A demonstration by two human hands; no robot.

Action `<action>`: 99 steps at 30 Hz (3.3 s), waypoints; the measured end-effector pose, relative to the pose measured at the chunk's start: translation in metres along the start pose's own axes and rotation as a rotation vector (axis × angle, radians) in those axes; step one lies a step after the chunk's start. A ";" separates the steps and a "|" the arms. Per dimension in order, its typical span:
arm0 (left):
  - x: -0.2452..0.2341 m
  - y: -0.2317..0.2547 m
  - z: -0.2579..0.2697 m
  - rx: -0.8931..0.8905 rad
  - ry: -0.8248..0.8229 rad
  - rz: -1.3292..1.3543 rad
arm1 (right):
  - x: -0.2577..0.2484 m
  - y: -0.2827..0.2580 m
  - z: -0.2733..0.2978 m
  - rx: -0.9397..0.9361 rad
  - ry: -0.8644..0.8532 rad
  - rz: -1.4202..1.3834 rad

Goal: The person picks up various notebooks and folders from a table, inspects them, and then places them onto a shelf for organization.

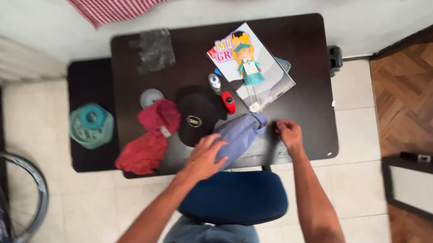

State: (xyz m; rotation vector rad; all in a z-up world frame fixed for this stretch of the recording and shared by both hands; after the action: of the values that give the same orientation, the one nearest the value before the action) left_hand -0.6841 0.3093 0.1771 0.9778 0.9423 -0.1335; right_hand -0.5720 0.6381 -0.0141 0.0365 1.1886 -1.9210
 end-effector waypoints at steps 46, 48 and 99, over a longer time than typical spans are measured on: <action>-0.014 0.035 0.037 0.078 0.162 0.058 | -0.144 -0.180 0.096 -0.878 0.796 0.103; -0.011 0.038 0.053 0.089 0.173 0.115 | -0.157 -0.161 0.115 -0.819 0.709 -0.219; -0.185 -0.150 0.286 -0.103 0.644 1.707 | 0.206 -0.064 0.460 -0.262 -0.206 -1.042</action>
State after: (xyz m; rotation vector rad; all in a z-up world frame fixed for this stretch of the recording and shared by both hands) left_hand -0.6931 -0.0491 0.2760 1.4561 0.3795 1.7104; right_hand -0.5692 0.1756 0.1949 -1.0828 1.4400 -2.4953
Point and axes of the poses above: each hand's wrist, its own z-axis away from the middle knuckle, its own x-axis out of the palm, y = z × x, the point moved 1 cm from there along -z, towards the middle knuckle, and after that the axes turned 7 degrees about y, right-handed, at the moved point
